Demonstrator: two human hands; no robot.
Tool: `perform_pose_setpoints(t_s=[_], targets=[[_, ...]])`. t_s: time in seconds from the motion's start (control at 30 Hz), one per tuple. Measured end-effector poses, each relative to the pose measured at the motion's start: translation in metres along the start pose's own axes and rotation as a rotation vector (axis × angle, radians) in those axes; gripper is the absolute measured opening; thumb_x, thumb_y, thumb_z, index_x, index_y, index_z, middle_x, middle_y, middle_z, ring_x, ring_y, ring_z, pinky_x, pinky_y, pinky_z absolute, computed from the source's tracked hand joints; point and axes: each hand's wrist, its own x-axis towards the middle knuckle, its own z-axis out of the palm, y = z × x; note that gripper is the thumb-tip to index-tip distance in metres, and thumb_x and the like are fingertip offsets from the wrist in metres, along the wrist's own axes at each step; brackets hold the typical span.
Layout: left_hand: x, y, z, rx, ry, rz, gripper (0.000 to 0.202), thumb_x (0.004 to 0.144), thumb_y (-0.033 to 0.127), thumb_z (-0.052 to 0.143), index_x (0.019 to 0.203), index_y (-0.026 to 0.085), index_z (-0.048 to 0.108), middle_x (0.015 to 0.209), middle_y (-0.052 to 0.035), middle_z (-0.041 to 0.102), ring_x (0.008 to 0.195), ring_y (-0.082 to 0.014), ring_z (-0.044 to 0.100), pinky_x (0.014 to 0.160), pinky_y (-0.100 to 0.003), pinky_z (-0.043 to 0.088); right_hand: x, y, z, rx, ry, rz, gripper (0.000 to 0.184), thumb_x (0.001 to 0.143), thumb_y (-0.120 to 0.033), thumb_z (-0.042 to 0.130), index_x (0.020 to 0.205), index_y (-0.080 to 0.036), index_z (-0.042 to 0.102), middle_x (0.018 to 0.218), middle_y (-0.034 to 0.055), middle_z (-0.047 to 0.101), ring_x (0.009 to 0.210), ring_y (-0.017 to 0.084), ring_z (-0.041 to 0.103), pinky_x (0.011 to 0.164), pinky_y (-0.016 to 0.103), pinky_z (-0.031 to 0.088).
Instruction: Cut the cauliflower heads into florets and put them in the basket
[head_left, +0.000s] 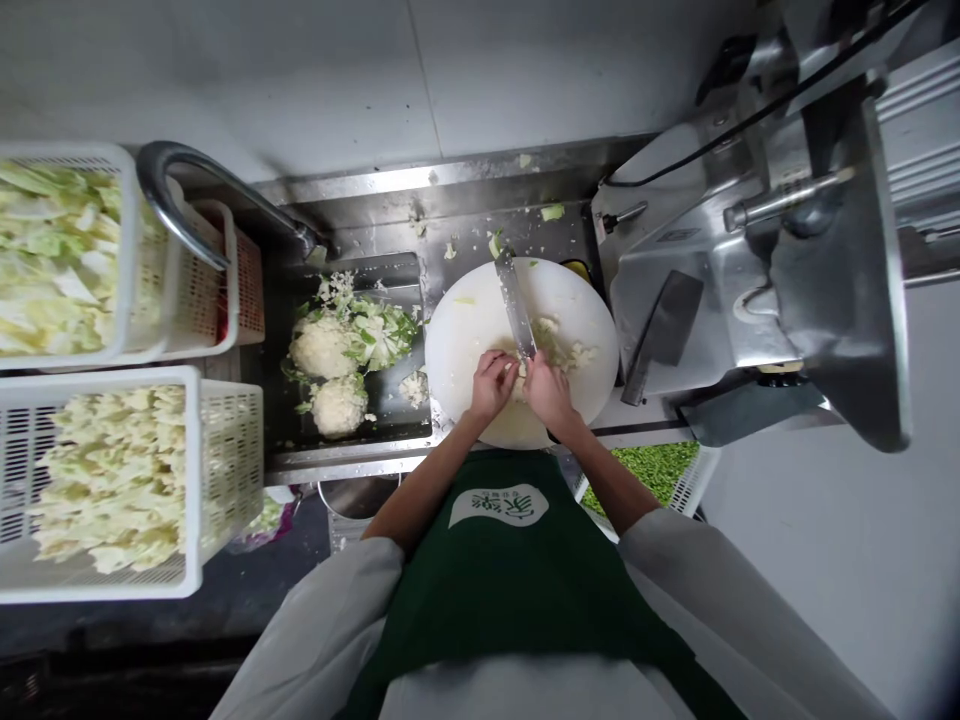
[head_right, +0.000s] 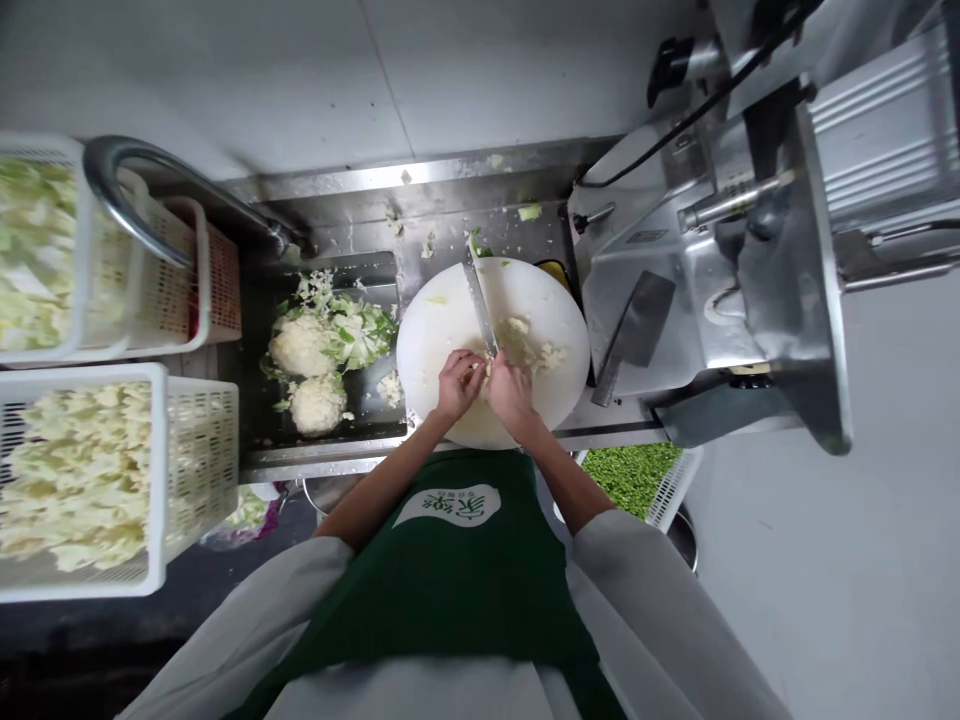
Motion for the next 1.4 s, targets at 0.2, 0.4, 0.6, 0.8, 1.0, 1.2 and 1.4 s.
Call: perform_pose_setpoints(t_s=[0.2, 0.4, 0.6, 0.8, 1.0, 1.2, 1.4], targets=[[-0.009, 0.001, -0.01, -0.031, 0.01, -0.046, 0.025, 0.099, 0.042, 0.064, 0.11, 0.019, 0.067, 0.114, -0.0123, 0.062, 0.112, -0.0236, 0.062, 0.094, -0.038, 0.056, 0.029, 0.016, 0.01, -0.001, -0.023, -0.037, 0.033, 0.108, -0.027, 0.032, 0.123, -0.012, 0.057, 0.11, 0.0173, 0.073, 0.101, 0.028, 0.068, 0.084, 0.032, 0.046], [-0.044, 0.0, -0.022, -0.039, -0.161, -0.18, 0.045, 0.088, 0.039, 0.079, 0.125, 0.021, 0.063, 0.106, -0.0069, 0.064, 0.093, -0.0195, 0.063, 0.085, -0.035, 0.057, 0.042, 0.04, -0.005, 0.035, -0.003, -0.049, 0.036, 0.107, -0.032, 0.032, 0.125, -0.012, 0.057, 0.105, 0.0178, 0.073, 0.095, 0.029, 0.066, 0.081, 0.034, 0.046], [-0.056, 0.006, -0.033, 0.0, -0.235, -0.122, 0.043, 0.082, 0.027, 0.083, 0.122, 0.022, 0.066, 0.116, -0.0094, 0.061, 0.111, -0.0236, 0.062, 0.095, -0.038, 0.057, 0.018, 0.032, -0.018, -0.021, 0.104, -0.002, 0.041, 0.109, -0.033, 0.028, 0.131, -0.01, 0.054, 0.101, 0.0163, 0.073, 0.091, 0.028, 0.067, 0.08, 0.033, 0.043], [-0.058, 0.022, -0.015, 0.157, -0.298, -0.097, 0.056, 0.081, 0.027, 0.084, 0.133, 0.023, 0.063, 0.121, -0.0118, 0.068, 0.112, -0.0313, 0.061, 0.1, -0.049, 0.051, -0.007, 0.044, -0.027, -0.038, 0.167, -0.02, 0.042, 0.109, -0.033, 0.026, 0.129, -0.009, 0.055, 0.099, 0.0179, 0.073, 0.088, 0.03, 0.068, 0.078, 0.034, 0.043], [-0.056, 0.023, -0.043, 0.146, -0.07, -0.048, 0.041, 0.09, 0.028, 0.076, 0.128, 0.024, 0.064, 0.122, -0.0118, 0.067, 0.114, -0.0293, 0.059, 0.1, -0.047, 0.052, -0.031, 0.063, -0.025, -0.045, 0.21, -0.007, 0.044, 0.108, -0.035, 0.024, 0.125, -0.01, 0.055, 0.097, 0.0189, 0.074, 0.089, 0.031, 0.069, 0.074, 0.033, 0.042], [-0.091, -0.006, -0.077, 0.301, -0.122, 0.229, 0.025, 0.096, 0.025, 0.067, 0.121, 0.024, 0.069, 0.122, -0.0125, 0.067, 0.124, -0.0299, 0.055, 0.101, -0.052, 0.054, -0.059, 0.046, -0.007, -0.129, 0.066, -0.141, 0.042, 0.109, -0.035, 0.025, 0.122, -0.012, 0.057, 0.095, 0.0173, 0.076, 0.087, 0.029, 0.071, 0.073, 0.031, 0.041], [-0.109, -0.003, -0.065, 0.134, -0.072, 0.279, 0.024, 0.101, 0.018, 0.058, 0.124, 0.021, 0.065, 0.117, -0.0127, 0.067, 0.12, -0.0234, 0.063, 0.102, -0.046, 0.057, -0.084, 0.025, 0.008, -0.219, -0.101, -0.284, 0.036, 0.11, -0.031, 0.028, 0.12, -0.014, 0.057, 0.095, 0.0149, 0.078, 0.086, 0.025, 0.074, 0.074, 0.028, 0.042]])
